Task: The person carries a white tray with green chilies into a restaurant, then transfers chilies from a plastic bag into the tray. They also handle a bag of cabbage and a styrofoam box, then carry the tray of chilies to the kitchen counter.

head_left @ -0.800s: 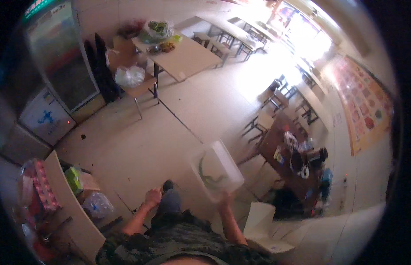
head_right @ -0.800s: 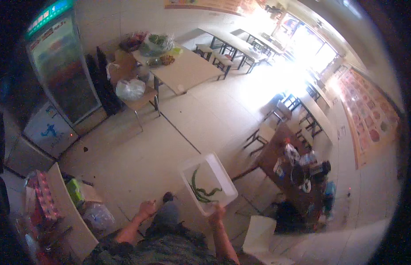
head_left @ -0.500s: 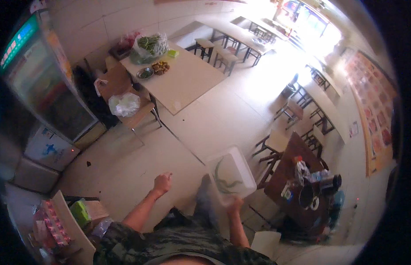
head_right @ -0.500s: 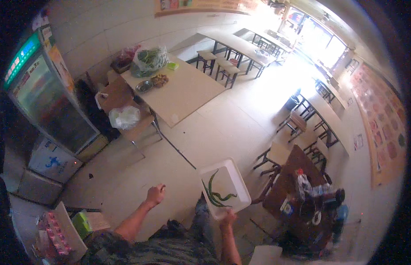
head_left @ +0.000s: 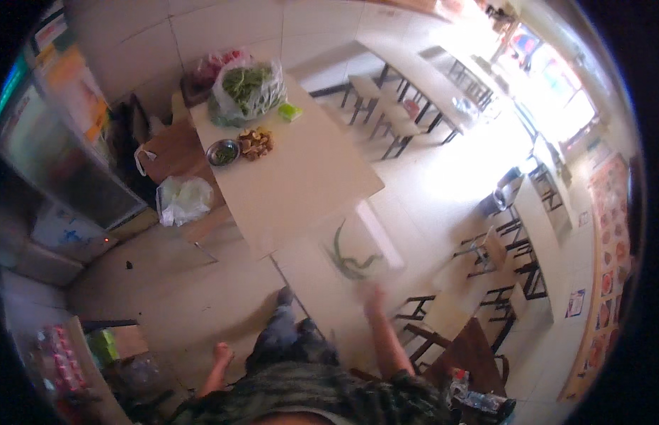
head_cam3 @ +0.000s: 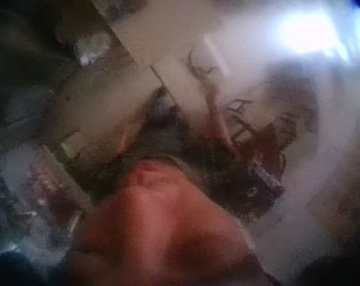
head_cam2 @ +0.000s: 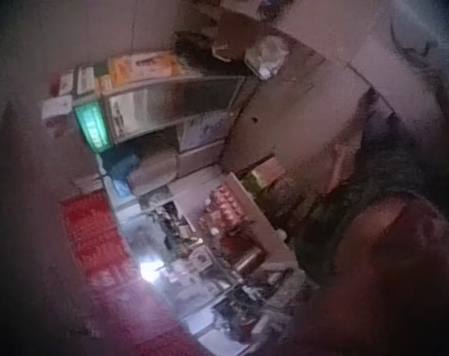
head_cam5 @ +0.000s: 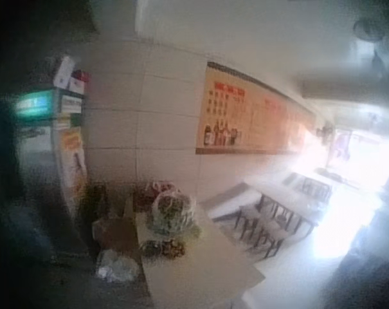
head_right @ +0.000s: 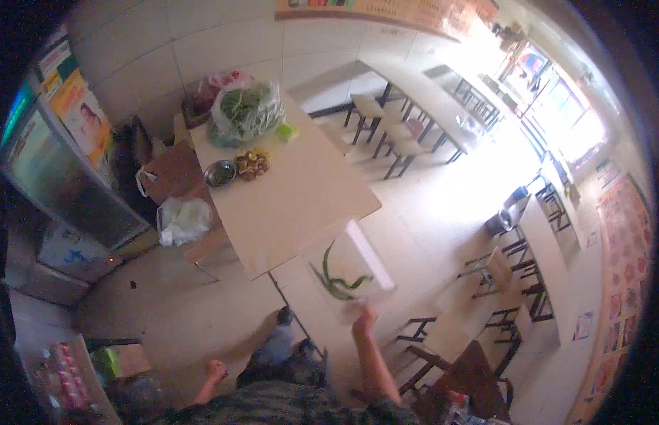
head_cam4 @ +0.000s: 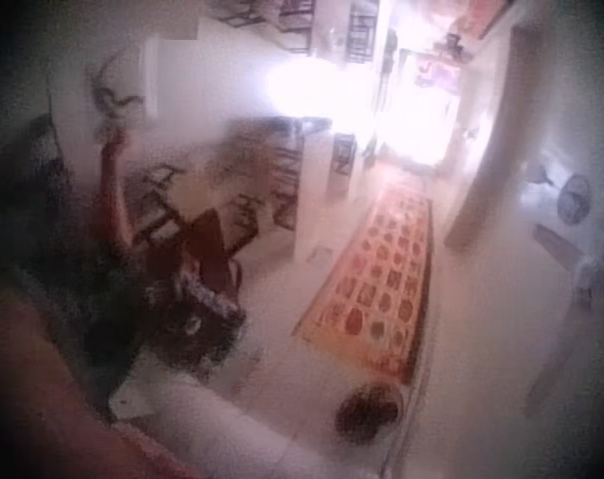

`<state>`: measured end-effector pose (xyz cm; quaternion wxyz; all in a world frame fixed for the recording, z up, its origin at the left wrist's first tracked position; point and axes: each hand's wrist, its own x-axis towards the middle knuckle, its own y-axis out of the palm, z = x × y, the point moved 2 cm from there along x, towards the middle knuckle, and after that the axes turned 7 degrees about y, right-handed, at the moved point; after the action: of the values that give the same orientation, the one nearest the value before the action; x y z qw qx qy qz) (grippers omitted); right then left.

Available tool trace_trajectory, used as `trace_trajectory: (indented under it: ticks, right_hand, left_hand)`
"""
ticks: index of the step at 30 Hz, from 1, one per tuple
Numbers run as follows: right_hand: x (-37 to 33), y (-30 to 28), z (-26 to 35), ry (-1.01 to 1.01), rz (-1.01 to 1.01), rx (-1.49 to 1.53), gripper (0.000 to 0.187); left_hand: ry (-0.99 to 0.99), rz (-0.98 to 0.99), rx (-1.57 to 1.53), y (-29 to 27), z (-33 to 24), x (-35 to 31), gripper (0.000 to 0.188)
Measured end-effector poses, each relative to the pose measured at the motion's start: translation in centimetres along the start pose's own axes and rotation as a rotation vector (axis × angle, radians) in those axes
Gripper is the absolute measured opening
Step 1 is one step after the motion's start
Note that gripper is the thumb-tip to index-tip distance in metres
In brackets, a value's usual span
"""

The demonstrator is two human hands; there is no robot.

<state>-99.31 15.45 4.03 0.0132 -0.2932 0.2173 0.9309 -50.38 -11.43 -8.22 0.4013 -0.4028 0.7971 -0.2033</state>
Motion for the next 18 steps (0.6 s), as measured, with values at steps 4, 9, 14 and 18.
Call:
trace_trajectory:
  ticks: [4,9,14,18]
  right_hand:
    - [3.3,3.6,5.4,-0.125,-0.069,-0.201,0.017]
    - [7.2,3.1,8.5,-0.096,-0.123,-0.170,0.016]
    - [16.4,-2.3,10.6,-0.351,-0.274,-0.668,0.015]
    - [26.0,-5.7,11.6,0.038,-0.249,0.438,0.021]
  left_hand:
    - [0.293,0.108,0.329,3.2,-10.5,7.4,0.022]
    - [0.561,0.070,0.140,8.0,-34.3,16.1,0.024]
    - [0.730,0.366,0.351,18.0,-52.3,18.7,0.026]
    - [0.815,0.582,0.529,27.9,-60.0,19.9,0.029]
